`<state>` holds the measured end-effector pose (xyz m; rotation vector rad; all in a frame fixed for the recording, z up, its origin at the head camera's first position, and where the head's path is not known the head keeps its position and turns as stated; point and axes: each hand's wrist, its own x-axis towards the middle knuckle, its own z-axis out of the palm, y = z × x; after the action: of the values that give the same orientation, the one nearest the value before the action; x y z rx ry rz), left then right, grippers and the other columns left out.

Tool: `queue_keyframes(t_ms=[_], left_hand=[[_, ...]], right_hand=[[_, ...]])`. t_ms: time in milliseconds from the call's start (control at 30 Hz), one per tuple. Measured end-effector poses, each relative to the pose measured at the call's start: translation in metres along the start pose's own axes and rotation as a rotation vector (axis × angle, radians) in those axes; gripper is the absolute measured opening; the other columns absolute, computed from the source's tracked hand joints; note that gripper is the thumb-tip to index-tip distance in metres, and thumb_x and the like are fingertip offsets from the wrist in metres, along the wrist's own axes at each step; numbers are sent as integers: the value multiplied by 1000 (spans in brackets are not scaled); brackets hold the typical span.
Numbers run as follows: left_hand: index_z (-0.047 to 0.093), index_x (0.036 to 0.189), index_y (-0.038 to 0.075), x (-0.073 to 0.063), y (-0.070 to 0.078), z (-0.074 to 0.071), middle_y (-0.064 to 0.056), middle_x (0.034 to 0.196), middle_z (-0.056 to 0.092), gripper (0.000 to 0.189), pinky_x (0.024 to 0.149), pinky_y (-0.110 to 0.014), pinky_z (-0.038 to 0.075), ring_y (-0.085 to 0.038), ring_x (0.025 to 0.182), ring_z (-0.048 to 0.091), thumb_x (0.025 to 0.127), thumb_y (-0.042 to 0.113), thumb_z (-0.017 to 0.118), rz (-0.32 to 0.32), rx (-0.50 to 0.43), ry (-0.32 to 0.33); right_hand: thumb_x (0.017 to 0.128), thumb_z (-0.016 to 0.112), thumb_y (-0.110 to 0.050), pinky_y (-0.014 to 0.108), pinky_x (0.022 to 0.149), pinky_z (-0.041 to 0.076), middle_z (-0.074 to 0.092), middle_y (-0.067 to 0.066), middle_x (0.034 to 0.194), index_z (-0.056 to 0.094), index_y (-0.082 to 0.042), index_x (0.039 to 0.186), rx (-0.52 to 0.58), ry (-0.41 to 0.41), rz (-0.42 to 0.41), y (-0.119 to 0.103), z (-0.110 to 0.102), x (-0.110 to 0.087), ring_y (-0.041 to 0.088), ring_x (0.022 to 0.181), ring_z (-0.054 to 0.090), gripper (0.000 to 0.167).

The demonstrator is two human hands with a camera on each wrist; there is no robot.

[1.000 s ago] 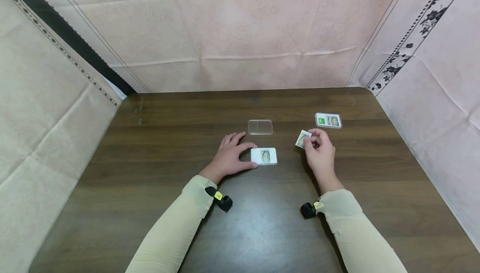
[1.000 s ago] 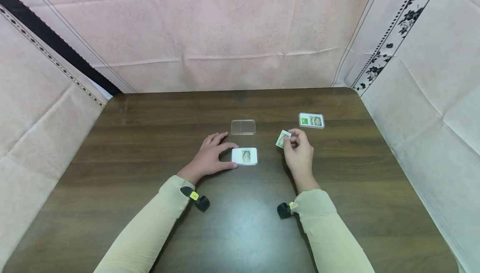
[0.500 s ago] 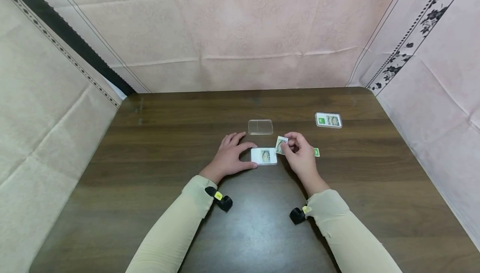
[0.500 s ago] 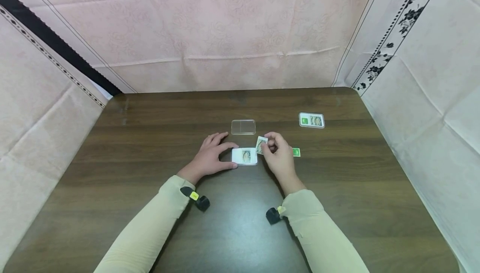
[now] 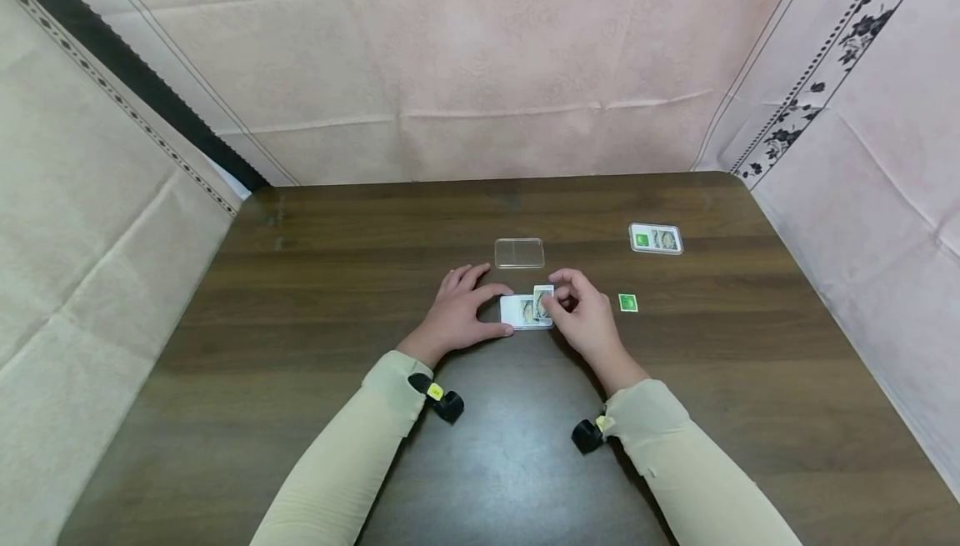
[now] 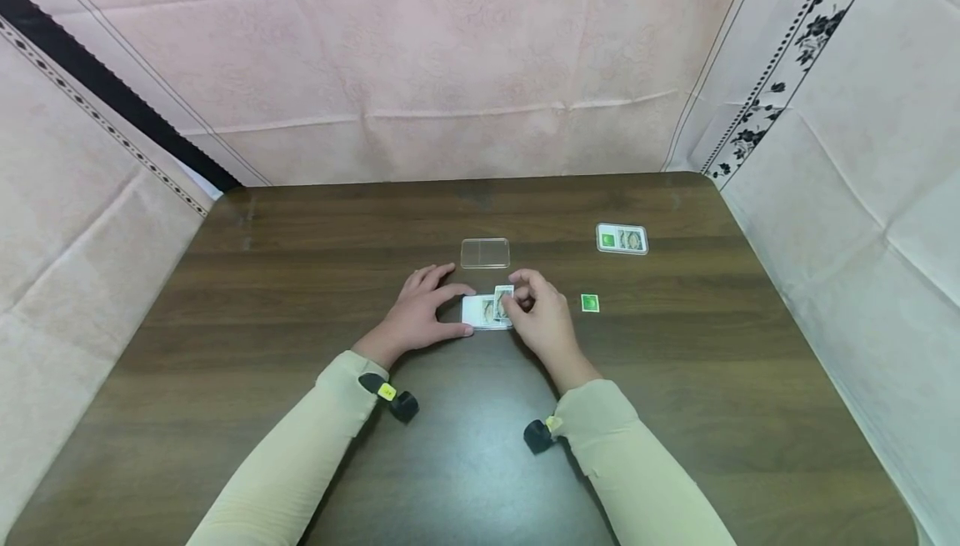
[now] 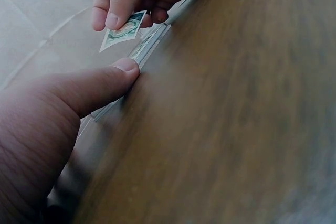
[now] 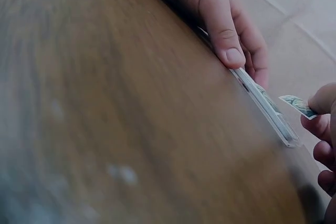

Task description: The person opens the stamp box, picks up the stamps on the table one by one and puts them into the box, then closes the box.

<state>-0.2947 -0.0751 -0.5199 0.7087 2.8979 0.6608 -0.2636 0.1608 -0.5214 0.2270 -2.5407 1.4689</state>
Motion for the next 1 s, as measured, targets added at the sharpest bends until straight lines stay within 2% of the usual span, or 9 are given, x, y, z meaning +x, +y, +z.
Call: queue_keyframes(t_ms=[533,1000], left_hand=[[61,134,39,0,-1,0,-8,164,27,57,120,-57,12,-36,150,18,84,64,72,1,4,-5],[62,132,38,0,-3,1,-9,164,27,56,120,-57,13,-36,149,19,84,63,73,15,-2,8]], right_hand=[[92,74,-13,38,78,48,67,4,87,61,-7,121,-84,-62,34,-3,3,2,24,83,57,32],[90,74,-17,38,76,41,57,2,82,64,-9,112,-257,-97,-33,-1,5,3,24,87,50,26]])
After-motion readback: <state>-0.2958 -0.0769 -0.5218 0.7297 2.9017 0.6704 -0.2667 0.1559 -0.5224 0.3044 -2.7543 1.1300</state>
